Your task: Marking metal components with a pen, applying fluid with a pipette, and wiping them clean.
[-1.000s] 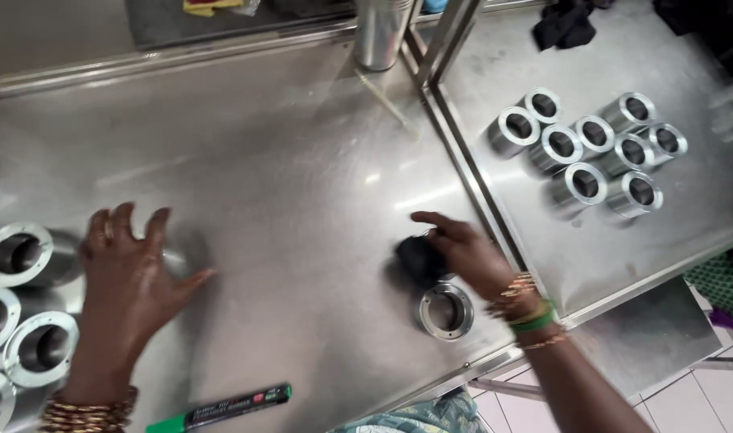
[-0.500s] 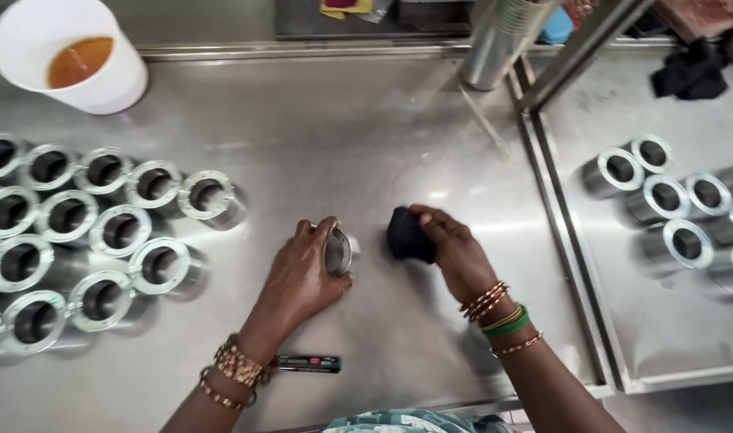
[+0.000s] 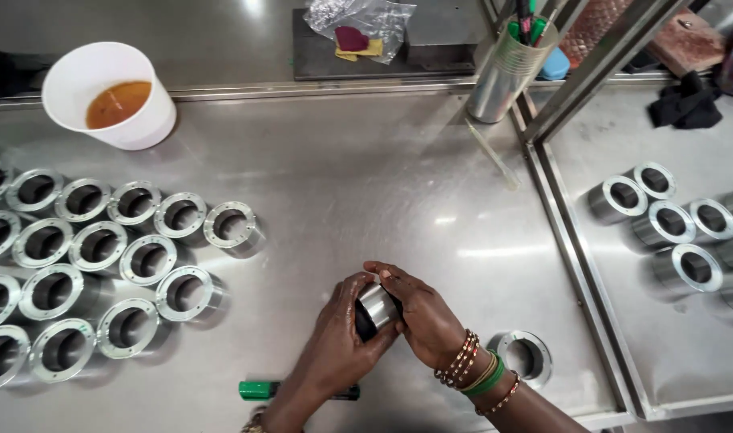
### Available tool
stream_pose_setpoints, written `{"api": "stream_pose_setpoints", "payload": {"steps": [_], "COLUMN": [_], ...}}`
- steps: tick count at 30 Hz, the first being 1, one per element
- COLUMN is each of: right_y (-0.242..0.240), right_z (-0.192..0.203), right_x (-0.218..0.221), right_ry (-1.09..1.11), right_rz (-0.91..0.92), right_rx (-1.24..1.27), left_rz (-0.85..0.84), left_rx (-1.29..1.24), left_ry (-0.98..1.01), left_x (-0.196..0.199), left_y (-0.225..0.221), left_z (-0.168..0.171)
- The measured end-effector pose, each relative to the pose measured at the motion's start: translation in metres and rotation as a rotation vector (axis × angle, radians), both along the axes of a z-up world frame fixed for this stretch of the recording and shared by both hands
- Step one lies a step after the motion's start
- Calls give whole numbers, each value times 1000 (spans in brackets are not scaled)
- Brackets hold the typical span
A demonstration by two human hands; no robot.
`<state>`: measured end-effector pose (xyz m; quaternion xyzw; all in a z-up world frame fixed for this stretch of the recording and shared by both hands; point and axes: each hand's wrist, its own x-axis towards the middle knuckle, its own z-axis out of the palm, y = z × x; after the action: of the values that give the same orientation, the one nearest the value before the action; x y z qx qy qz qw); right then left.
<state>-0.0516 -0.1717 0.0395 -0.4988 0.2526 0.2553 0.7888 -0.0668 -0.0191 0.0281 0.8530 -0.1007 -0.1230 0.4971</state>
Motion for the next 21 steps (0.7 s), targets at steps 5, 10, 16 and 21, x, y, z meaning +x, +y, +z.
{"api": "stream_pose_setpoints", "payload": {"steps": [5,10,16,21], "right_y": [-91,-189,-125,-81], "right_z": [-37,-16,-27,-13], "right_x": [-22,-57,-51,-18], "right_ry": [-351,-128,-207,-381], "right_rz": [185,385,409,56], "right_rx": [-277,-469,-687,-147], "left_rz": [-73,-147,-154,-332], "left_rx": [46,708,565,370], "left_ry": [-46,-179,-346,-18], "left_x": [36,66,43,7], "left_y": [25,70,10,-35], "left_z": [-12,-4,-20,-29]}}
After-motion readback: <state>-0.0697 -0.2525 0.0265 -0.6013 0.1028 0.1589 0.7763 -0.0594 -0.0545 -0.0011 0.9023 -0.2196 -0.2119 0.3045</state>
